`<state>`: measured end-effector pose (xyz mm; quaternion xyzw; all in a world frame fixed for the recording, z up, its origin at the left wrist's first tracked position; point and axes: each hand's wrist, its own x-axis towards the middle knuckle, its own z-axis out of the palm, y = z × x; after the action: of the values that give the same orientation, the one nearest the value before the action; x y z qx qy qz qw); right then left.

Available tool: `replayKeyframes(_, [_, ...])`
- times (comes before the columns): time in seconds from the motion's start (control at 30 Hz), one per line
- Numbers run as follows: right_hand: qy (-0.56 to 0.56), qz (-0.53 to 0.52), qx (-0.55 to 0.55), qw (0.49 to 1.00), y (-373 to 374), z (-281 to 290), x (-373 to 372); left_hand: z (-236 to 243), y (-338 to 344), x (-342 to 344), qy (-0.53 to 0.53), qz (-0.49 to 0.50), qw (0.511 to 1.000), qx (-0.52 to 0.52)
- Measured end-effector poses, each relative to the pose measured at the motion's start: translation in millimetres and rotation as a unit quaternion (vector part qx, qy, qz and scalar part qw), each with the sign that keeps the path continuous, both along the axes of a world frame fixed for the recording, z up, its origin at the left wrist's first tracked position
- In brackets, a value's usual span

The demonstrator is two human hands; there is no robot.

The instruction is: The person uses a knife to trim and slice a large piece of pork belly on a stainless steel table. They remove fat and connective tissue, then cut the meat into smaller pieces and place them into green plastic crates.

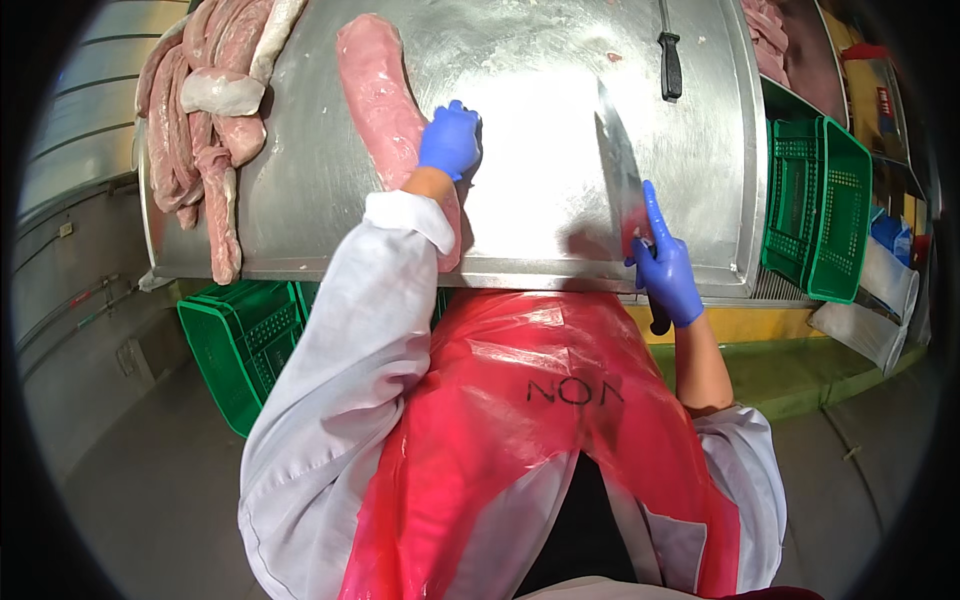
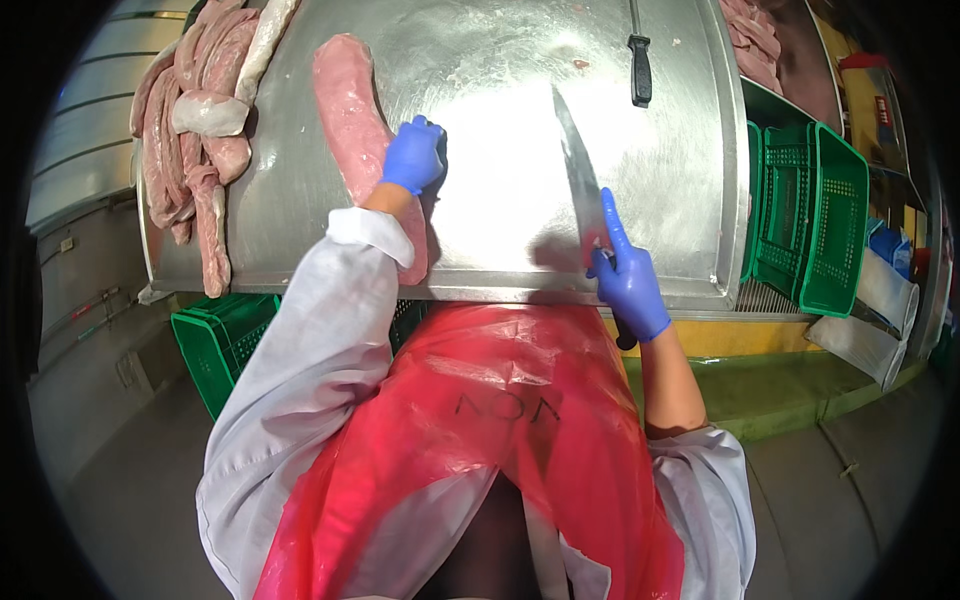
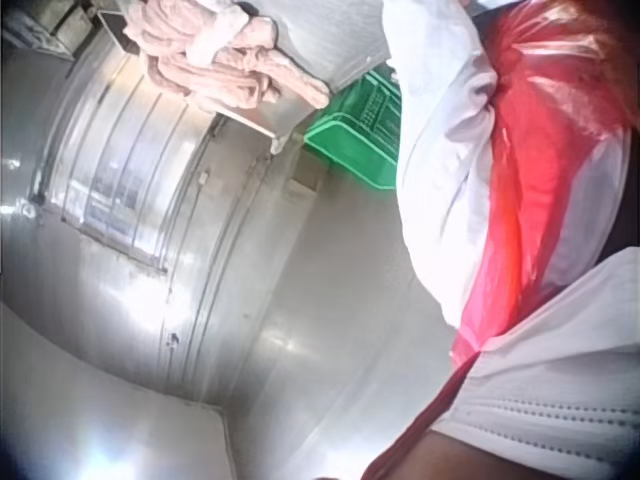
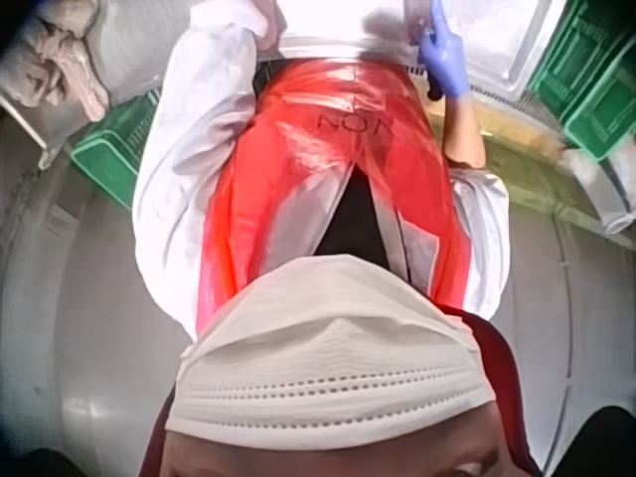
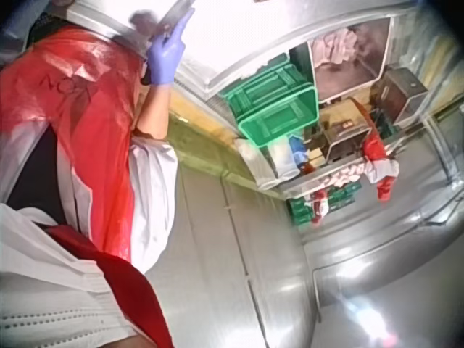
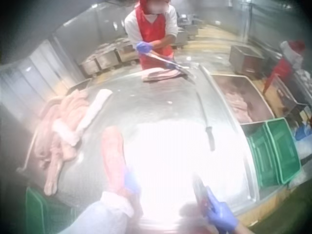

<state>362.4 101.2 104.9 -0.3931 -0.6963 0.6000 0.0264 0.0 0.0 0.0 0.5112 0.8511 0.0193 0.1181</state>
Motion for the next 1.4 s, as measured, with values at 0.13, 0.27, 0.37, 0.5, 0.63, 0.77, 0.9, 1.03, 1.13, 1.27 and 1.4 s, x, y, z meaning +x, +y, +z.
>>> replayKeyframes(0.13, [0.010,0.000,-0.015,1.000,1.6,-2.0,-2.0,8.4,-44.0,17.1,-0.233,0.103,0.954,0.158])
replayKeyframes(0.27, [0.016,0.027,-0.022,0.999,15.2,1.0,-8.3,94.5,-133.8,26.3,-0.440,0.261,0.820,0.258])
replayKeyframes(0.37, [0.029,0.045,-0.027,0.998,22.8,-9.0,-9.6,112.2,-264.2,13.4,-0.342,0.259,0.874,0.229])
replayKeyframes(0.5, [0.047,0.077,0.003,0.996,30.8,-22.4,-15.6,102.6,-376.9,27.4,-0.168,0.329,0.876,-0.311])
replayKeyframes(0.63, [0.056,0.099,0.008,0.994,35.8,-21.4,-25.5,66.6,-314.2,36.2,-0.022,0.318,0.948,0.026])
replayKeyframes(0.77, [0.039,0.113,0.014,0.993,39.4,-11.3,-30.5,-2.6,-165.2,41.2,-0.222,0.450,0.850,0.160])
replayKeyframes(0.9, [0.050,0.059,0.083,0.994,40.5,-33.5,-6.2,-9.5,-45.6,91.1,-0.299,0.189,0.920,0.170])
replayKeyframes(1.03, [0.021,-0.014,0.042,0.999,35.8,-21.5,18.0,26.4,34.5,-5.5,-0.313,0.047,0.919,0.235])
replayKeyframes(1.13, [-0.016,-0.046,0.040,0.998,37.2,-11.5,37.1,31.0,40.2,-144.3,-0.075,-0.001,0.983,0.167])
replayKeyframes(1.27, [0.013,-0.106,0.023,0.994,12.3,-9.2,50.0,34.6,47.3,-192.5,-0.105,-0.030,0.994,-0.005])
replayKeyframes(1.4, [-0.041,-0.068,0.027,0.996,-10.1,4.5,25.2,57.4,57.1,-161.2,-0.127,-0.050,0.974,-0.182])
